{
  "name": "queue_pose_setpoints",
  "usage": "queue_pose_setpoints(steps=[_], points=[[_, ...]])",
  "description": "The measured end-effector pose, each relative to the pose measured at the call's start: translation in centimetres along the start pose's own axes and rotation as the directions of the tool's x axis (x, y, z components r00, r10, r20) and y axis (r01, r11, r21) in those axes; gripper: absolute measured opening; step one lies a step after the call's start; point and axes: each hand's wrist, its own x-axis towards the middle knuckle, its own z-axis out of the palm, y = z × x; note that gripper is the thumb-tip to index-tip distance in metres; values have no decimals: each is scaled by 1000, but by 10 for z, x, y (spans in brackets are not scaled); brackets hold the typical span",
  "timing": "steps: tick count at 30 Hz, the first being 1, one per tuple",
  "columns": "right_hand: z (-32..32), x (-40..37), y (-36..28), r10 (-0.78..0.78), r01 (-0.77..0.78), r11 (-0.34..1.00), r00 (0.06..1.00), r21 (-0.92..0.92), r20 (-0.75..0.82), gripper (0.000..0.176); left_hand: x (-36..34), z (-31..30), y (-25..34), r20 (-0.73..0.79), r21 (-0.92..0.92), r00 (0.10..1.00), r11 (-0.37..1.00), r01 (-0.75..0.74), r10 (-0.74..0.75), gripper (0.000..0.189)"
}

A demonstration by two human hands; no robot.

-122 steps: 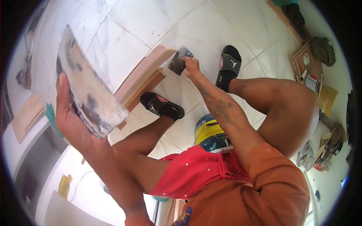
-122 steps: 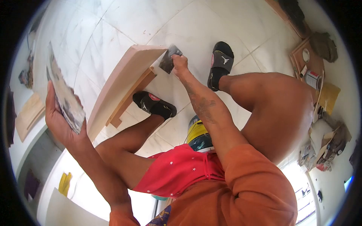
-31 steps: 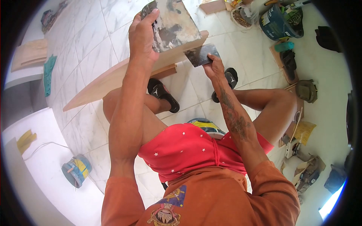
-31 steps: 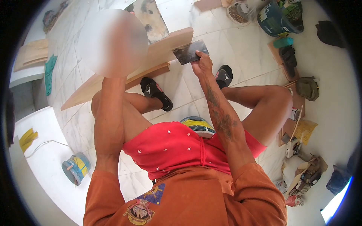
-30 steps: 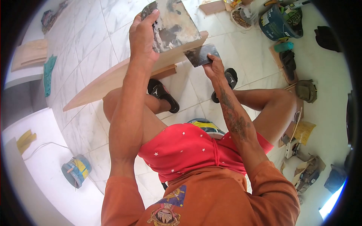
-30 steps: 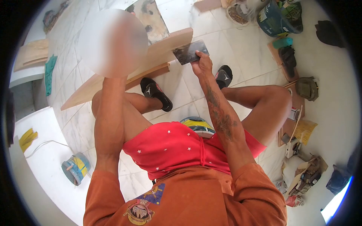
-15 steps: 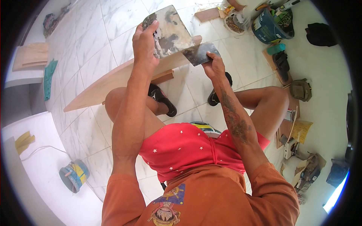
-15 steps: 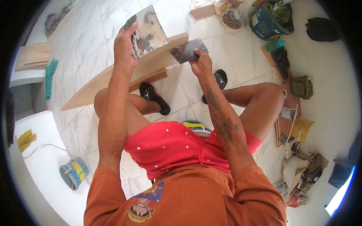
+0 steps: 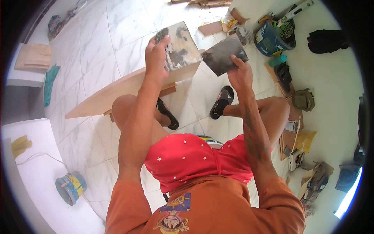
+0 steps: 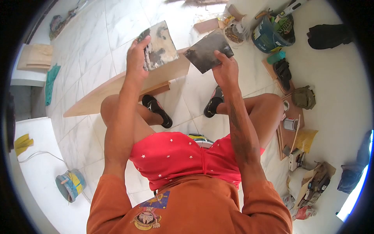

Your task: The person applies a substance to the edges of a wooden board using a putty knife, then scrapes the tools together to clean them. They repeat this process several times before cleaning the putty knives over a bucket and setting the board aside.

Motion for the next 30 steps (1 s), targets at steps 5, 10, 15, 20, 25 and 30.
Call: queue_pose_setpoints(steps=[5, 10, 15, 20, 25, 30], points=[[40, -33, -34, -284, 313, 741, 948, -594, 146, 27, -12, 14, -1, 42, -92, 988, 985, 149, -146, 28], [96, -61, -56, -282, 706, 195, 705, -680, 651, 49, -17, 19, -8, 177, -191, 959, 948, 253, -221, 22], [90, -60, -48, -156, 819, -34, 562, -573, 813, 68, -13, 20, -15, 214, -252, 958, 937, 244, -192, 33], [69, -56, -54, -11, 821, -118, 561, -558, 828, 79, -25, 27, 3, 165, -115, 977, 981, 155, -135, 30], [22, -43, -63, 14, 741, -182, 660, -647, 751, 59, -25, 20, 19, 283, -187, 959, 980, 66, -11, 31], [5, -57, -62, -19, 175, 561, 980, -809, 198, 26, -23, 15, 19, 228, -70, 973, 996, 61, -44, 31]])
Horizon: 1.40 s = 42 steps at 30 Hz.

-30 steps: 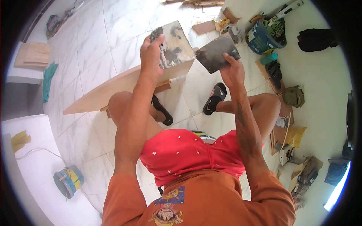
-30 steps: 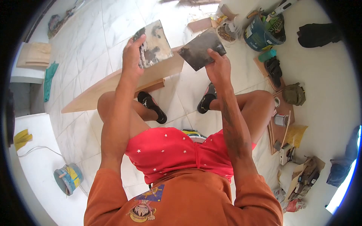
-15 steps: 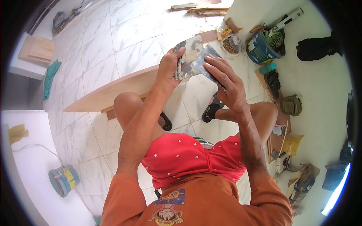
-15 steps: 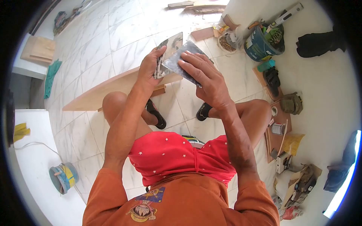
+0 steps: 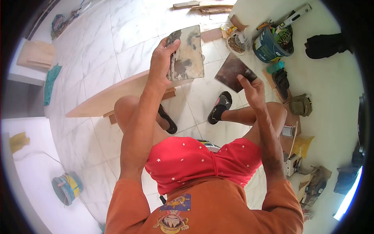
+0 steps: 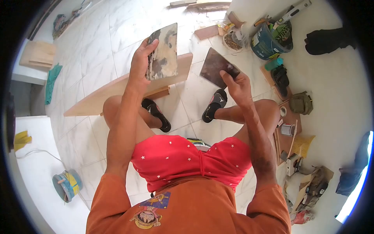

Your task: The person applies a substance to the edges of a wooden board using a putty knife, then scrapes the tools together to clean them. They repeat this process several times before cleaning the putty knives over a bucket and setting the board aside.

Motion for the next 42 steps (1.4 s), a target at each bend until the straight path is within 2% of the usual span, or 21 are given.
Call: queue_pose_setpoints(steps=[1, 4, 7, 10, 13, 16, 19, 22, 25, 27, 30, 32, 34, 37, 38, 41, 42], points=[[-1, 0, 2, 98, -93, 981, 995, 171, -18, 26, 2, 1, -1, -6, 2, 1000, 1000, -6, 6, 32], [2, 0, -2, 204, -176, 858, 979, 483, -6, 28, 7, -4, -7, -34, 18, 999, 1000, -22, 23, 32], [10, 5, 3, 306, -208, 772, 950, 601, -64, 26, 14, -16, -11, -59, 59, 997, 998, -36, 39, 29], [11, 13, 50, 425, -272, 681, 903, 679, -64, 23, 15, -24, -7, -62, 26, 996, 997, -66, 68, 23], [23, 16, 121, 554, -338, 671, 820, 661, -143, 23, 22, -36, -5, -72, 29, 996, 998, -56, 58, 24], [41, 10, 226, 695, -593, 691, 702, 413, -153, 28, 28, -34, -1, -139, 70, 990, 997, -26, 36, 27], [66, 3, 228, 714, -660, 689, 688, 297, -127, 28, 43, -35, 1, -110, 128, 994, 992, -5, 19, 29], [93, 7, 308, 611, -544, 759, 785, 357, -104, 28, 63, -33, -1, -127, 175, 991, 983, 50, -28, 34], [101, 15, 319, 689, -643, 711, 718, 284, -99, 29, 74, -31, -6, -154, 213, 986, 972, 95, -63, 35], [110, 21, 347, 699, -644, 705, 700, 297, -145, 32, 78, -27, -9, -196, 253, 979, 961, 113, -63, 34], [118, 30, 371, 711, -667, 702, 673, 250, -204, 35, 79, -11, -15, -357, 310, 934, 939, 150, -31, 32], [117, 40, 375, 713, -675, 701, 665, 229, -223, 36, 83, -6, -20, -399, 349, 917, 925, 153, -1, 30], [116, 52, 382, 735, -712, 678, 655, 184, -175, 39, 87, 4, -24, -483, 359, 875, 918, 170, 27, 28], [116, 66, 389, 741, -742, 669, 661, 45, -119, 41, 94, -22, -21, -340, 310, 939, 937, 162, -50, 28], [115, 70, 389, 737, -742, 671, 668, -14, -103, 41, 96, -26, -21, -298, 303, 951, 937, 172, -78, 33], [117, 78, 391, 691, -702, 707, 712, -87, -128, 40, 99, -19, -27, -412, 261, 909, 947, 185, -64, 22], [118, 80, 392, 686, -697, 710, 717, -104, -122, 39, 98, -45, -16, -242, 273, 957, 935, 226, -161, 42]])
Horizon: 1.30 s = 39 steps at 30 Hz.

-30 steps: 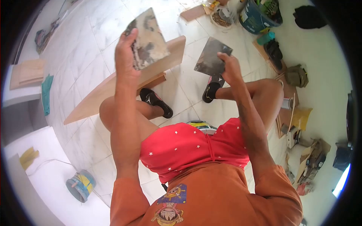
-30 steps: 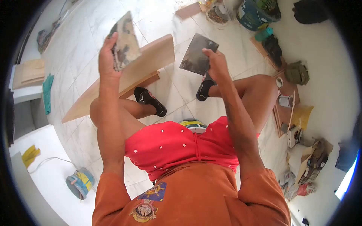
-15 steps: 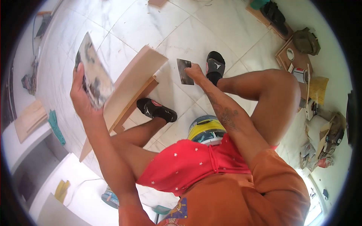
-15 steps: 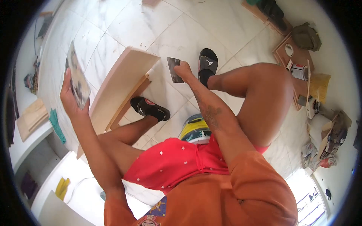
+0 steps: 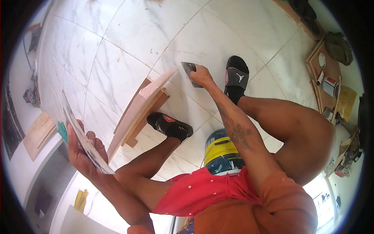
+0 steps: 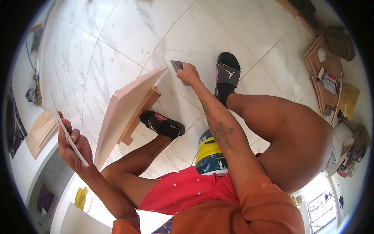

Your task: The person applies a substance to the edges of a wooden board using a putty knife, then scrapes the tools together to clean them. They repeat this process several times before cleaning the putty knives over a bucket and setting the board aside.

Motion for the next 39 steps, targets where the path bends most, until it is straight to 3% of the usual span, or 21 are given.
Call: queue_pose_setpoints(steps=[8, 12, 15, 18, 20, 27, 30, 35, 39], points=[[-4, 5, -17, 29, -19, 996, 992, -86, 123, 35, 0, 3, -1, 38, -7, 999, 1000, -10, 10, 43], [-3, 4, -22, -1, 18, 988, 994, -150, 112, 35, -1, 1, -1, 23, -17, 1000, 1000, -11, 11, 44], [-2, 3, -22, 5, 14, 989, 992, -149, 125, 36, -2, 3, -1, -3, -6, 1000, 1000, -16, 16, 44], [-4, 0, -22, 15, 7, 990, 988, -142, 155, 38, -3, 22, -5, -171, -42, 984, 998, -52, 44, 32], [-8, -2, -23, 17, 11, 990, 980, -139, 198, 41, -2, 23, -5, -165, -45, 986, 998, -43, 35, 28], [-3, -7, -17, 13, -3, 996, 993, -89, 113, 38, -2, 27, -5, -206, -37, 978, 998, -50, 42, 23], [-5, -7, -12, -5, 11, 998, 996, -62, 94, 39, -1, 3, -2, 3, 4, 1000, 1000, -7, 7, 43], [-24, 5, -25, -22, 31, 996, 993, -81, 116, 39, -4, 12, -3, 0, 8, 1000, 1000, -17, 17, 43], [-30, 23, -36, -17, 50, 978, 988, -205, 156, 38, -2, 7, -5, 10, 3, 1000, 1000, -26, 26, 43]])
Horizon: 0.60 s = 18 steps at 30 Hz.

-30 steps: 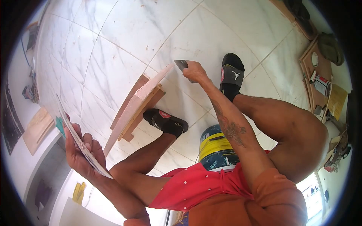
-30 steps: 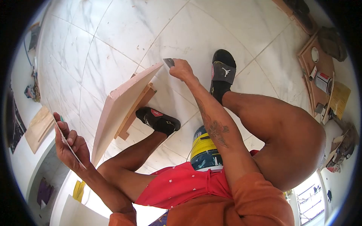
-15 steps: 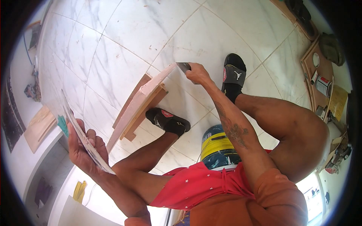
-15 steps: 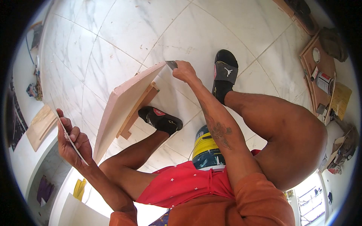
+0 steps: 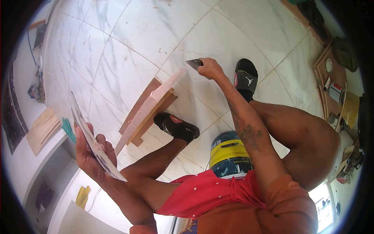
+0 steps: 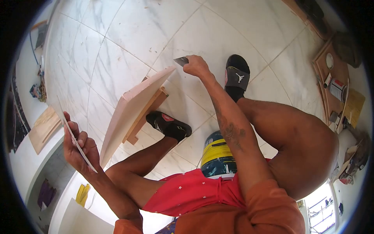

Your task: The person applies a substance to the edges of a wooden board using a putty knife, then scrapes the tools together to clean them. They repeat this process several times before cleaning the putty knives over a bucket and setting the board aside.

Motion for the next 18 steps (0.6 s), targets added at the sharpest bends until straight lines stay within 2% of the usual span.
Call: queue_pose_setpoints(steps=[3, 6, 9, 11, 13, 14, 15, 16, 18], points=[[-10, 4, -11, -25, 25, 1000, 998, -5, 52, 37, -1, 5, 1, -47, 18, 999, 1000, 7, -6, 46], [-25, 0, -21, -63, 64, 998, 993, 0, 104, 35, -1, 15, -1, -141, -12, 990, 1000, 2, -3, 33], [-49, -17, -30, -207, 199, 972, 977, 128, 51, 35, 2, 36, -8, -417, 107, 908, 994, 10, 36, 31], [-83, -62, -63, -374, 391, 857, 920, 336, -116, 32, 9, 39, -9, -432, 65, 900, 995, 82, -46, 26], [-120, -110, -107, -473, 509, 801, 861, 314, -190, 35, 12, 48, -6, -456, 88, 885, 984, 153, -97, 24], [-132, -122, -127, -646, 700, 674, 714, 237, -272, 37, 11, 47, -4, -364, 36, 922, 987, 158, -134, 22], [-142, -132, -148, -783, 849, 507, 525, 145, -334, 39, 10, 52, -4, -332, 20, 935, 990, 142, -127, 23], [-152, -148, -170, -828, 885, 444, 466, 142, -313, 34, 11, 55, -1, -300, 3, 947, 992, 122, -116, 24], [-160, -171, -209, -908, 945, 315, 328, 93, -260, 28, 12, 33, -3, -36, -35, 990, 991, 132, -133, 27]])
